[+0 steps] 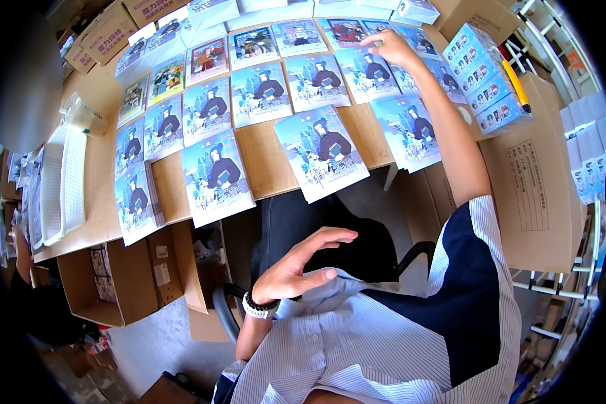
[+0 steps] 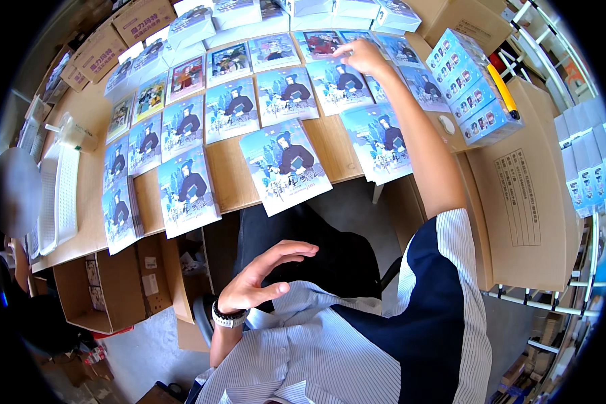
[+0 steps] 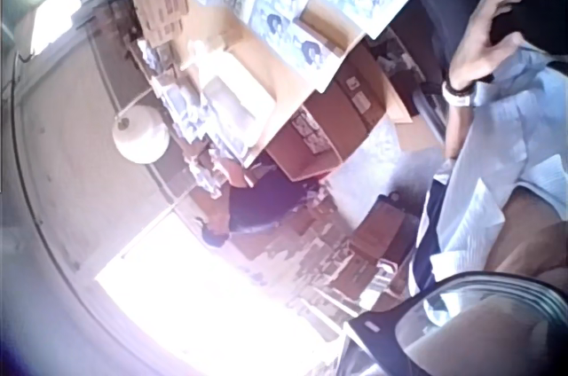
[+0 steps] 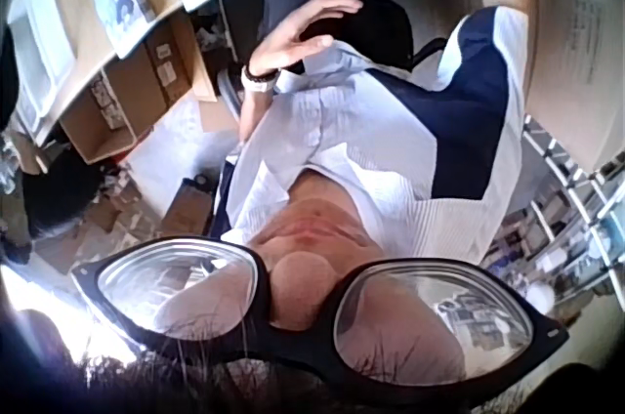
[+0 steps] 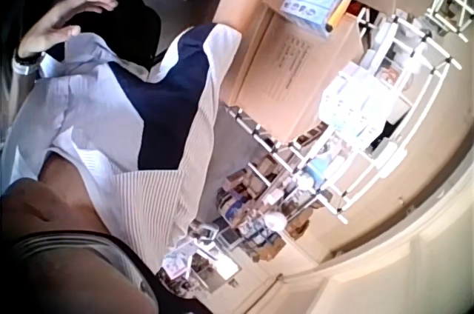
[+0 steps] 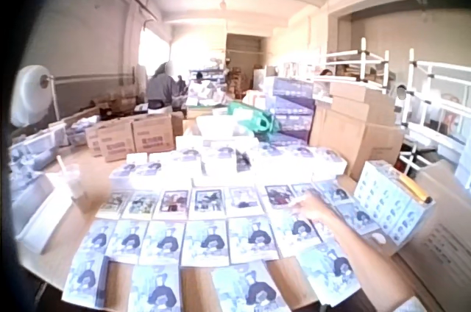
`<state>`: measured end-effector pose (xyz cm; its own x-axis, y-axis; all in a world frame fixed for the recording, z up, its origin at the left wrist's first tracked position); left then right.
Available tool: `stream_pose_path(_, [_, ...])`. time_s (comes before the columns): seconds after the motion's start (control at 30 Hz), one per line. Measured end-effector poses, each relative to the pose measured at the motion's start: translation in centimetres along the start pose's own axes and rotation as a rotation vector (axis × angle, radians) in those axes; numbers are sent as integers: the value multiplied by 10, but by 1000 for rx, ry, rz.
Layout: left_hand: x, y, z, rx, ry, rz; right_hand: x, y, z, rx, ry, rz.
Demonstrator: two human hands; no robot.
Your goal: The person sits at a desk and repeatedly picks up small rectangular cards, wipes them with a white cloth, and places them into neat stacks. The person handles the cards one by one, occasionally flipping them over to check the back, and arranges them into multiple piles on the table.
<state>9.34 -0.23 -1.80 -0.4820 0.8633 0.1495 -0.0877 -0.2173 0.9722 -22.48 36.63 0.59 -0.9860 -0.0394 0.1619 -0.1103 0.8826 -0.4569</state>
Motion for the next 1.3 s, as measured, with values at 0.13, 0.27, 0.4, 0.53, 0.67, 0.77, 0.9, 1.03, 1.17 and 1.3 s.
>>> stream_pose_path(0.13, [19, 3, 1, 80, -19, 0, -51, -20, -27, -180, 193, -132])
stream_pose_path(0.27, [29, 11, 3, 160, 9, -14, -132, -64, -47, 5, 225, -18])
stream_pose_path(0.4, [49, 14, 11, 126, -48, -8, -232, -69, -58, 107, 315, 147])
stream_pose_path(0.53, [77, 15, 25, 102, -127, -29, -283, -98, -44, -39, 274, 97])
stream_pose_path(0.67, [97, 14, 42, 127, -189, -3, -271, -112, -33, -198, 275, 165])
stream_pose_path(0.77, [106, 21, 50, 162, -197, 46, -255, -113, -24, -306, 263, 209])
stream_pose_path(0.9, [106, 27, 49, 175, -182, 41, -255, -107, -17, -240, 270, 228])
stream_pose_path(1.03, [109, 35, 36, 166, -115, 31, -258, -117, -37, -187, 349, 237])
stream_pose_path(1.17, [112, 43, 19, 34, 164, 110, -263, -141, -64, 241, 484, -17])
stream_pose_path(1.3, [132, 41, -5, -74, 205, 129, -276, -165, -52, 699, 399, -233])
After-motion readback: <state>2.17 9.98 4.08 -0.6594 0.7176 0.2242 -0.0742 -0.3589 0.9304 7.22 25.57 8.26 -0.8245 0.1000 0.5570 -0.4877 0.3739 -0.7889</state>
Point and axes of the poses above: each hand's wrist, its own x-axis towards the middle knuckle, its own z-axis out of the palm, y = z × x, the point moved 6 cm from there along x, towards the middle knuckle, and after that the axes turned 1 degree about x, right-handed, at the moved point
